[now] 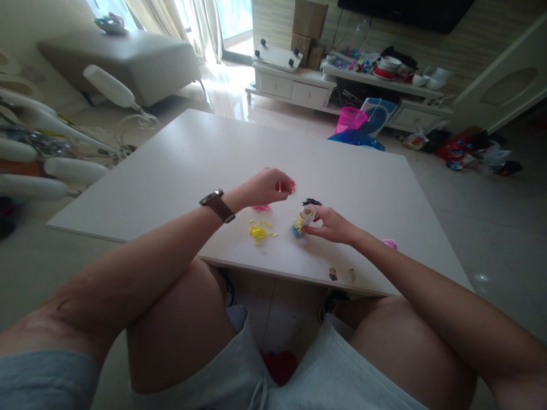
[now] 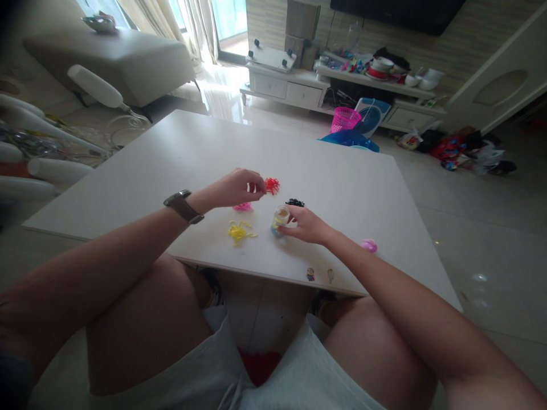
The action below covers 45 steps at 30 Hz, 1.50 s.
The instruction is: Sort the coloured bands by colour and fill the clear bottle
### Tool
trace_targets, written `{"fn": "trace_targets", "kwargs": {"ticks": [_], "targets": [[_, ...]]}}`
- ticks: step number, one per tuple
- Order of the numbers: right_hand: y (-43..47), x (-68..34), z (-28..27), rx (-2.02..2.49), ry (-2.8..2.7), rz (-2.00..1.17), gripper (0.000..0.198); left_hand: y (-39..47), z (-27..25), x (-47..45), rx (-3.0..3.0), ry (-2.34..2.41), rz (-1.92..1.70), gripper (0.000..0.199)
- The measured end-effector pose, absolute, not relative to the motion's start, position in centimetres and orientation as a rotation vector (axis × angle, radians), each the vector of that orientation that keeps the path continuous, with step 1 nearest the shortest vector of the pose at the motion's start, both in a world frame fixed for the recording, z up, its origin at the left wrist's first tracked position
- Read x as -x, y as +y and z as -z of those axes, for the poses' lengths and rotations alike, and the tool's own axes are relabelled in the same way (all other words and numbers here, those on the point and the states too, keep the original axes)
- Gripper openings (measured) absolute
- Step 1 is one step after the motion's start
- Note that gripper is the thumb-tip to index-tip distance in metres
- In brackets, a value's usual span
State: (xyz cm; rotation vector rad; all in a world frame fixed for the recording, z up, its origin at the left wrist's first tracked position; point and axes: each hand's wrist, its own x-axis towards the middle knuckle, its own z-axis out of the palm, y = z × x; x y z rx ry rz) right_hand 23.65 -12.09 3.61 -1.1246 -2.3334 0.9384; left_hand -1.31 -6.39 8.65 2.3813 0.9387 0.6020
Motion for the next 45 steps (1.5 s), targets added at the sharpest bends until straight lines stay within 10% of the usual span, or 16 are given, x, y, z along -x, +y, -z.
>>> {"fn": "trace_targets", "kwargs": {"ticks": [9, 20, 45], "targets": [[-11.8, -23.9, -3.7, 1.133, -2.353, -0.977, 0.024, -6.0, -3.4, 4.7, -2.352, 0.969, 0.193, 0.036], [-11.8, -24.0, -3.8, 1.139, -2.346, -0.99, 0.025, -6.8, -3.0, 3.7, -2.356, 0.946, 0.327, 0.004], [-11.8, -23.8, -3.3, 1.157, -2.309, -1.013, 0.028, -7.9, -9.0, -0.8, -2.073, 0.647, -0.62, 0.017]]}}
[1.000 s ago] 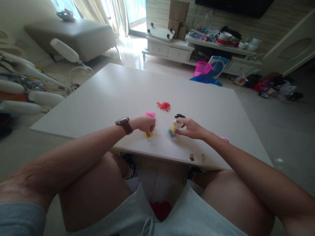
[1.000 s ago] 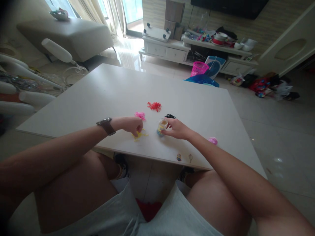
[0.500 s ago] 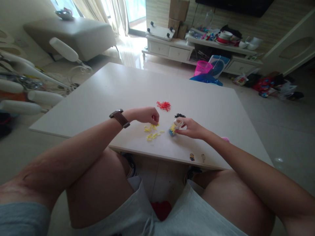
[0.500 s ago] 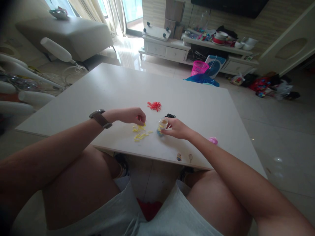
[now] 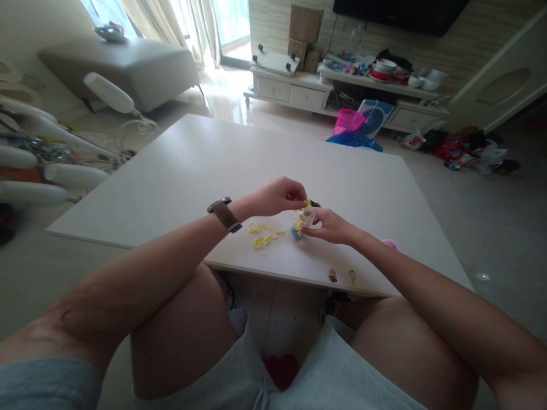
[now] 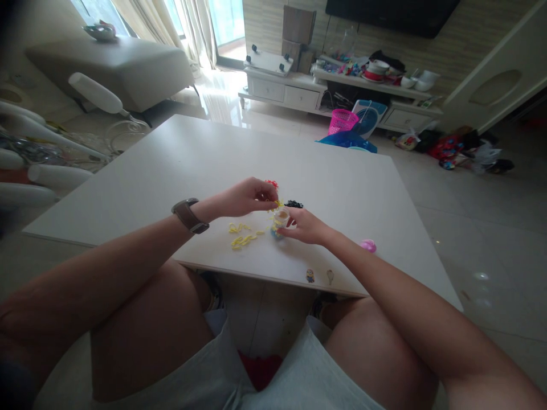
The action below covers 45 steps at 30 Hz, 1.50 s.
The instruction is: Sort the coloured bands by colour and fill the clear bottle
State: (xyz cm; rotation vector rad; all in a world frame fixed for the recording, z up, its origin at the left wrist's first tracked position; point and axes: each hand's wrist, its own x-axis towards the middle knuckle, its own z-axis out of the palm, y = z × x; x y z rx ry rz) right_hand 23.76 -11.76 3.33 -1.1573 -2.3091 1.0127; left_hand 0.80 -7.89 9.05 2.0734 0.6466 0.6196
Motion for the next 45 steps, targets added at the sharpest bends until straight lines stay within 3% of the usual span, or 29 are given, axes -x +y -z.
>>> {"fn": "trace_targets", "kwargs": {"ticks": [17, 30, 40, 45], "targets": [[-11.6, -23.9, -2.9, 1.194, -2.33, -0.944, 0.043, -9.6, -8.8, -2.2, -2.395, 0.688, -0.638, 0.017], [-11.7, -23.7, -2.9, 1.169, -2.331, -0.945, 0.041, -9.8, -9.7, -2.4, -2.459, 0.785, -0.651, 0.013], [-11.7, -23.3, -3.0, 1.147, -2.338, -0.949, 0.036, -10.0, -10.4, -2.6, -2.633, 0.75, -0.319, 0.031], [-11.6, -23.3, -2.9, 1.168, -2.337, -0.948, 0.035, -10.4, -10.9, -3.1, -2.604, 0.876, -0.344, 0.032]]}}
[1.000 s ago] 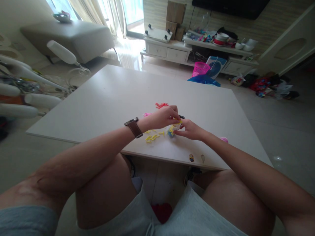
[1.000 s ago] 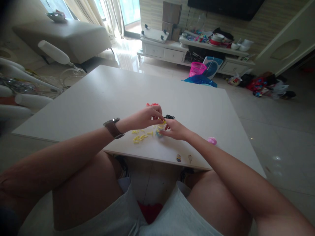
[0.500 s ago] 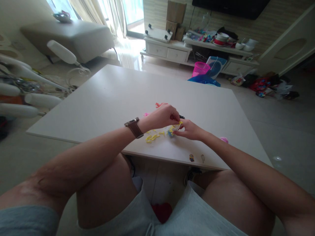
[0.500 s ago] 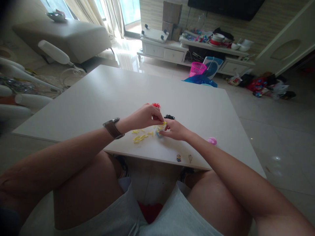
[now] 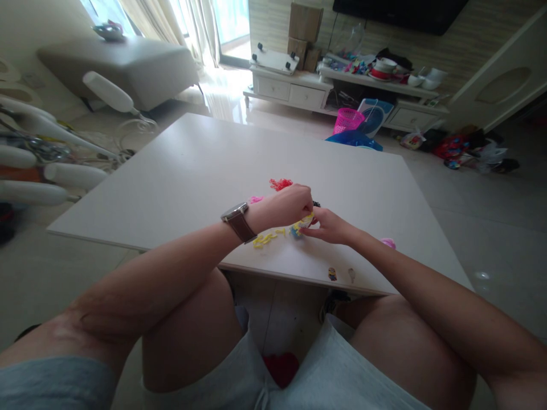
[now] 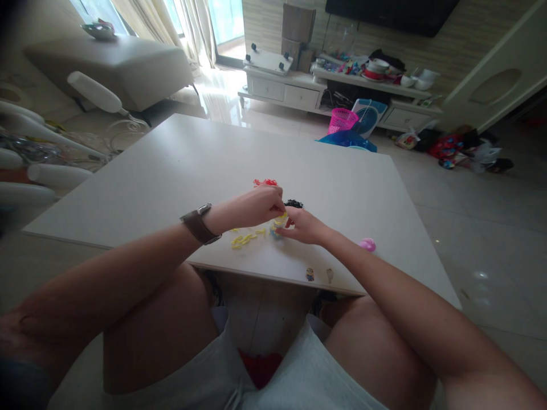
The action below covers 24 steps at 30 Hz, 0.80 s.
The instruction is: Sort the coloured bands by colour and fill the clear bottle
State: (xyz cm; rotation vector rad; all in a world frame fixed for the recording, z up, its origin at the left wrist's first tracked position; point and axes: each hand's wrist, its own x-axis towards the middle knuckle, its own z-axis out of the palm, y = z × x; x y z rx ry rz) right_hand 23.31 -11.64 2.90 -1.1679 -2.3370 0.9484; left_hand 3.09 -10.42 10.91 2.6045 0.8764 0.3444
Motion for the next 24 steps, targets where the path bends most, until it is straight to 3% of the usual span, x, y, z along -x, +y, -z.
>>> {"fn": "trace_targets", "kwargs": {"ticks": [11, 24], "targets": [[-11.73, -23.07, -3.09, 1.19, -2.366, -0.921, 0.036, -9.8, -10.65, -3.16, -2.428, 0.97, -0.56, 0.006], [-11.98, -22.83, -3.71, 1.204, -2.382, -0.903, 0.037, -9.91, -10.76, -3.12, -2.405, 0.774, -0.672, 0.002]]}}
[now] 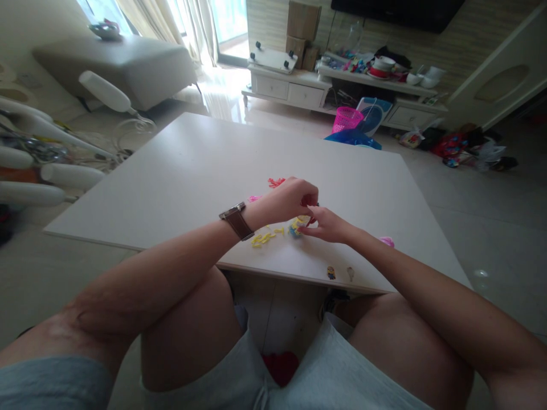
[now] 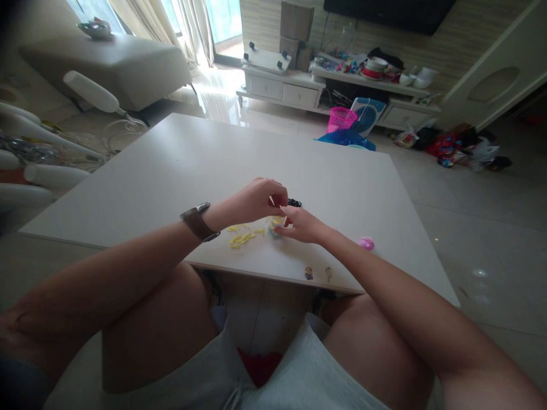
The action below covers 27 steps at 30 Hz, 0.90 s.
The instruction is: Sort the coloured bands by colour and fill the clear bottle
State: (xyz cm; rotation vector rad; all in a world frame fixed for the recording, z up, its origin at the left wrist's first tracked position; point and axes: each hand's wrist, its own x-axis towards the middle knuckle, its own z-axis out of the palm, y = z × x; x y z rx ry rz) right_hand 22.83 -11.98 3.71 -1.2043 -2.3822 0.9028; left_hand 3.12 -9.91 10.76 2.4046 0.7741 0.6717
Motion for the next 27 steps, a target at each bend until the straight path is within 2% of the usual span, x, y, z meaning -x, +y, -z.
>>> {"fn": "trace_targets", "kwargs": {"ticks": [8, 15, 18, 22, 27], "targets": [[-11.9, -23.0, -3.5, 1.25, -2.371, -0.912, 0.027, -9.8, -11.1, -2.6, -2.415, 0.754, -0.639, 0.018], [-11.8, -23.3, -4.7, 1.135, -2.334, -0.949, 0.025, -8.2, -10.9, -1.8, -2.313, 0.872, -0.73, 0.018], [-11.3, -24.7, -6.4, 1.259, -2.174, -0.848, 0.029, -7.1, -9.4, -1.6, -2.283, 0.959, -0.664, 0.016], [-10.7, -27.5, -8.0, 1.565, -1.976, -0.565, 0.036, -6.2, -6.3, -1.7, -2.343, 0.924, -0.361, 0.011], [-10.6, -29.3, -8.5, 1.628, -1.965, -0.473, 0.038, -6.7, -2.7, -2.9, -2.446, 0.839, -0.304, 0.024]]}}
